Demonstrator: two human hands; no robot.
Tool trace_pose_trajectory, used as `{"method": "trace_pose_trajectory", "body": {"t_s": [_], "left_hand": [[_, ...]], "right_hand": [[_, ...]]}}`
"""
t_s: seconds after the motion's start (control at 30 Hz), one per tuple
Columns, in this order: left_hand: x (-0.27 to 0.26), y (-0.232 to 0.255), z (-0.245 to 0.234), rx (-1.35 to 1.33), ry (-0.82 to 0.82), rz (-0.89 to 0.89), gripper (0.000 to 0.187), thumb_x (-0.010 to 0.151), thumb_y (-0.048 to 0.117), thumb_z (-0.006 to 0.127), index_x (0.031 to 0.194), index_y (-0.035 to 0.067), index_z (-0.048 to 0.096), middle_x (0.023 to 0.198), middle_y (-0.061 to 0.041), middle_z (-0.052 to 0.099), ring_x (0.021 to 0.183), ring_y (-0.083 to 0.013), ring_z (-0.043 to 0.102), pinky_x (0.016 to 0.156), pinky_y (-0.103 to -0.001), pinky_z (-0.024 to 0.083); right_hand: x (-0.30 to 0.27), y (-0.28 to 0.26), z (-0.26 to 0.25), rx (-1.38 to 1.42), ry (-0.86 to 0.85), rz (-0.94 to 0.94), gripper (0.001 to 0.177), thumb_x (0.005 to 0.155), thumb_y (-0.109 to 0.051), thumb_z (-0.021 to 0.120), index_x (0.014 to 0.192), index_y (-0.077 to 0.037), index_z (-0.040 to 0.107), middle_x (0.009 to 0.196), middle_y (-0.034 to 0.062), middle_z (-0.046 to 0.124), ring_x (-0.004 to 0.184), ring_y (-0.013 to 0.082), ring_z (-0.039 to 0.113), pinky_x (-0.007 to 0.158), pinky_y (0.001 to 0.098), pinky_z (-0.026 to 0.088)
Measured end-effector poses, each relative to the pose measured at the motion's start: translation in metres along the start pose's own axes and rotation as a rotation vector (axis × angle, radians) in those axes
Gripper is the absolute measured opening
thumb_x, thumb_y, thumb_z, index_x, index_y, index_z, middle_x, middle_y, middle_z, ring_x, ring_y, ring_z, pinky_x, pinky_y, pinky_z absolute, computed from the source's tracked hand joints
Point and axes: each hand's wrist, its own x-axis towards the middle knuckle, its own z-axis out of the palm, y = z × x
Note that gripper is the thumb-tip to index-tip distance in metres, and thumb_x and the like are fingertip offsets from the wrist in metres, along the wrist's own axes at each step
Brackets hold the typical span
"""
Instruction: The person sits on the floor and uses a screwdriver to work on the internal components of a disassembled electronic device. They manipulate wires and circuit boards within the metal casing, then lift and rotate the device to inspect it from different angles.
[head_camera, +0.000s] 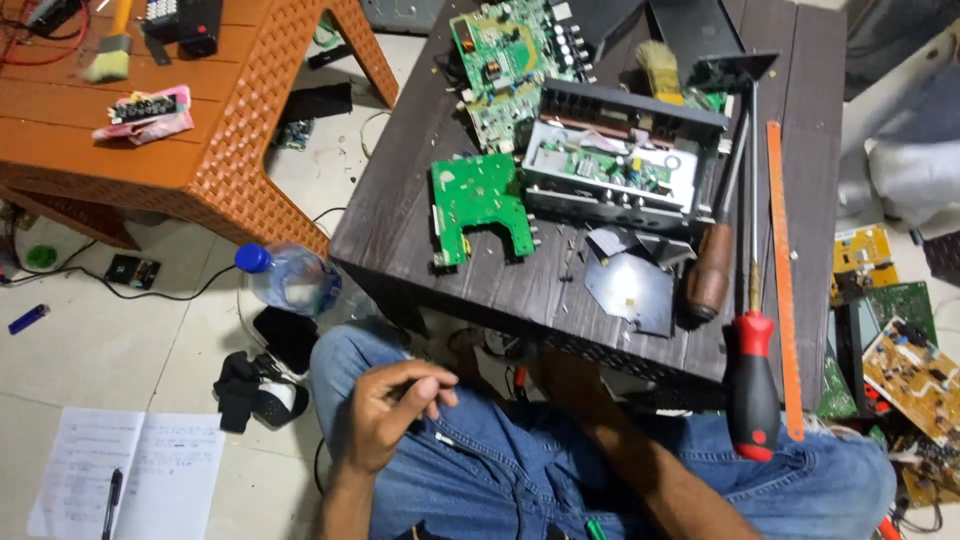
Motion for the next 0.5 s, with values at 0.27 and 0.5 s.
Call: {"method": "trace_pose_trajectory", "body": {"t_s": [0.27,0.5], "left_hand": [[-0.002,-0.018,-0.009,-0.085,0.128,-0.023,0.031,0.096,0.024,0.063,0.095,-0.002,0.08,0.077,-0.013,0.079,0.061,-0.0165,0.069,0.054,-0.024,0.057],[0.002,-0.017,-0.005,-0.004,0.102,-0.011,0.03,0.095,0.026,0.063,0.095,0.001,0.081,0.077,-0.01,0.079,0.06,-0.0138,0.068,0.054,-0.023,0.057]], "right_hand": [[0.025,0.02,-0.023,0.125,0.101,-0.148,0.035,0.109,-0.023,0.043,0.138,-0.007,0.054,0.068,0.0026,0.055,0.048,0.0142,0.049,0.04,0.0292,0.04],[-0.06,0.039,-0.038,0.49,-0.497,0.256,0.043,0.099,-0.037,0.049,0.141,-0.027,0.048,0.083,0.0034,0.063,0.072,0.0219,0.063,0.062,0.0384,0.051]]}}
